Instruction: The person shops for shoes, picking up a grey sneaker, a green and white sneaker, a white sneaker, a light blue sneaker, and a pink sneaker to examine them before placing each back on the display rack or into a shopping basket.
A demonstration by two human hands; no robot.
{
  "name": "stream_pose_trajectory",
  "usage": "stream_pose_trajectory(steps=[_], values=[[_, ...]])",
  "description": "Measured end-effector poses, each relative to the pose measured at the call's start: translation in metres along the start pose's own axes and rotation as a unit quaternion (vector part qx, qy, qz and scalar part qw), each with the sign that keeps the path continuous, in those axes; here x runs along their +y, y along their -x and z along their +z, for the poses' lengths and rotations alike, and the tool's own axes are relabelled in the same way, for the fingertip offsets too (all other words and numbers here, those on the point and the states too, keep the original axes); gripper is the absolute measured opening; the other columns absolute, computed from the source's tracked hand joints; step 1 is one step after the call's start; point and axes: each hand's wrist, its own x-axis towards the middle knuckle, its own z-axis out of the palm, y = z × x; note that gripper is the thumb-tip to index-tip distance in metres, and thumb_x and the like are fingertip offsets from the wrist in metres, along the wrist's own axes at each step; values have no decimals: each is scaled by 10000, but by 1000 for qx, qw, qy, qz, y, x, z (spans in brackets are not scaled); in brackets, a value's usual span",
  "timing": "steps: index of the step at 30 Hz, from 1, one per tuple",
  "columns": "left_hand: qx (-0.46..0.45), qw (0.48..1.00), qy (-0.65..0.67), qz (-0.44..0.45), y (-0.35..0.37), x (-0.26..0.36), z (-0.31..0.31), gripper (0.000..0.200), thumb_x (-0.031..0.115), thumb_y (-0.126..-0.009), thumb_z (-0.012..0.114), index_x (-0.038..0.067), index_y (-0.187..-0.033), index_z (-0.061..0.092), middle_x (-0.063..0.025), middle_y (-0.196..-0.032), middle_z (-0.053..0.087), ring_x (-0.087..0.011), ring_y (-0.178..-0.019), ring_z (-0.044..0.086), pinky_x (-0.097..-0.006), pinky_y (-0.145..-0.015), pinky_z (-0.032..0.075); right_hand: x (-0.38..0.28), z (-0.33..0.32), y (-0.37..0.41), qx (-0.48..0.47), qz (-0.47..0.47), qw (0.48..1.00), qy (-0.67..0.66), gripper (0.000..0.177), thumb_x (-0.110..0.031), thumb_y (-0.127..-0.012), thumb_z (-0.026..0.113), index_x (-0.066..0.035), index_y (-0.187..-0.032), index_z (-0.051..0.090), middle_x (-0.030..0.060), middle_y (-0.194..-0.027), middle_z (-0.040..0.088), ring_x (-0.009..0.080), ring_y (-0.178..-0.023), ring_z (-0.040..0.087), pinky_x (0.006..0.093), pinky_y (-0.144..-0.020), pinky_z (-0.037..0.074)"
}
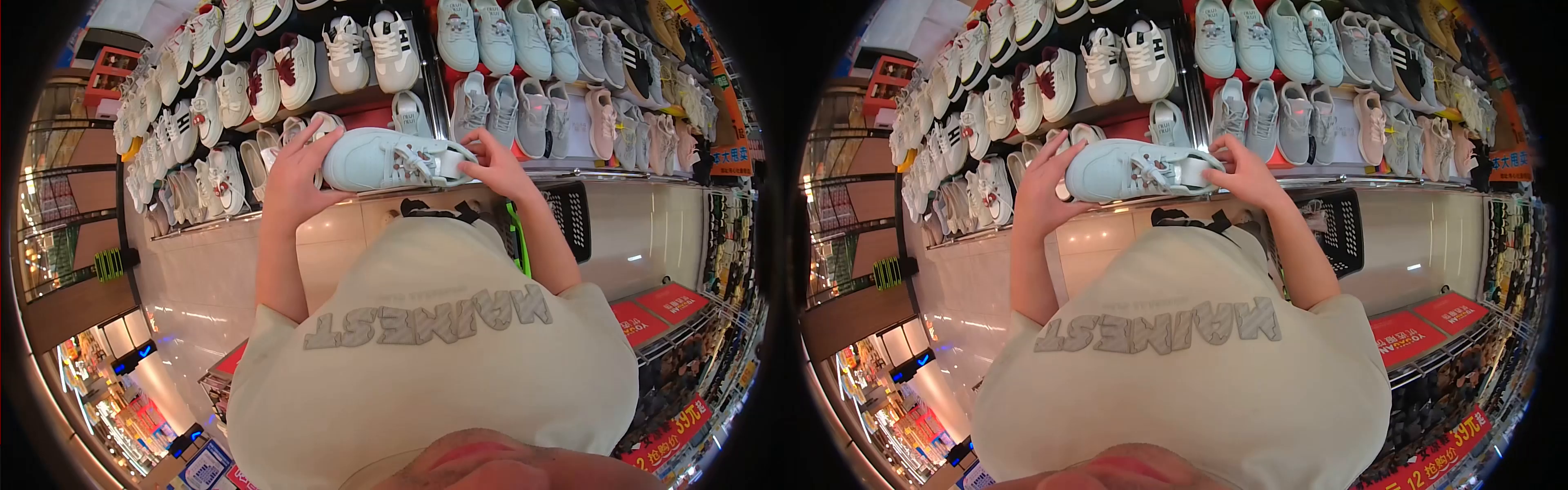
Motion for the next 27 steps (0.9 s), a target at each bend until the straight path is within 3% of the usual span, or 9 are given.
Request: stream_pose_trajectory(steps=[15,17,18,21,23,27], values=[[-66,998,11,6,-7,-6,0,961,240,-474,987,92,-1362,651,-106,-1336,699,-330,-1377,562,-469,-1096,484,12,3,3,-43,4,997,59,471,-248,-881,791,-23,-1237,579,178,-1147,734,222,-1073,709,358,-949,554],[-73,997,3,12,-7,-6,-1,966,186,-494,992,145,-1400,657,-148,-1483,600,-300,-1206,647,-362,-811,612,10,3,4,-46,0,996,74,479,-251,-881,788,-28,-1251,580,182,-1144,738,222,-1066,712,357,-945,554],[-72,997,4,11,-6,-6,-1,966,186,-494,992,145,-1400,657,-148,-1483,600,-300,-1206,647,-362,-811,612,6,4,5,-55,1,995,85,464,-196,-902,771,-21,-1277,559,162,-1164,723,195,-1076,693,347,-945,553],[-73,997,13,5,-5,-7,-2,979,192,-488,994,166,-1407,655,-140,-1484,600,-303,-1214,641,-365,-825,605,1,4,7,-71,6,993,97,461,-152,-922,754,-14,-1305,537,144,-1181,708,175,-1080,677,341,-944,552],[-86,996,18,-3,-6,-5,-4,972,244,-500,979,102,-1397,635,-137,-1325,700,-332,-1365,568,-457,-1085,483,-3,5,8,-77,10,992,97,467,-163,-921,755,-14,-1307,537,145,-1178,709,181,-1075,680,345,-943,553],[-93,995,20,-3,-7,-4,-5,977,254,-503,979,104,-1404,633,-151,-1334,693,-330,-1365,567,-453,-1081,483,-7,8,9,-74,25,991,106,491,-171,-907,753,-12,-1317,535,159,-1164,711,199,-1067,689,356,-945,549]])
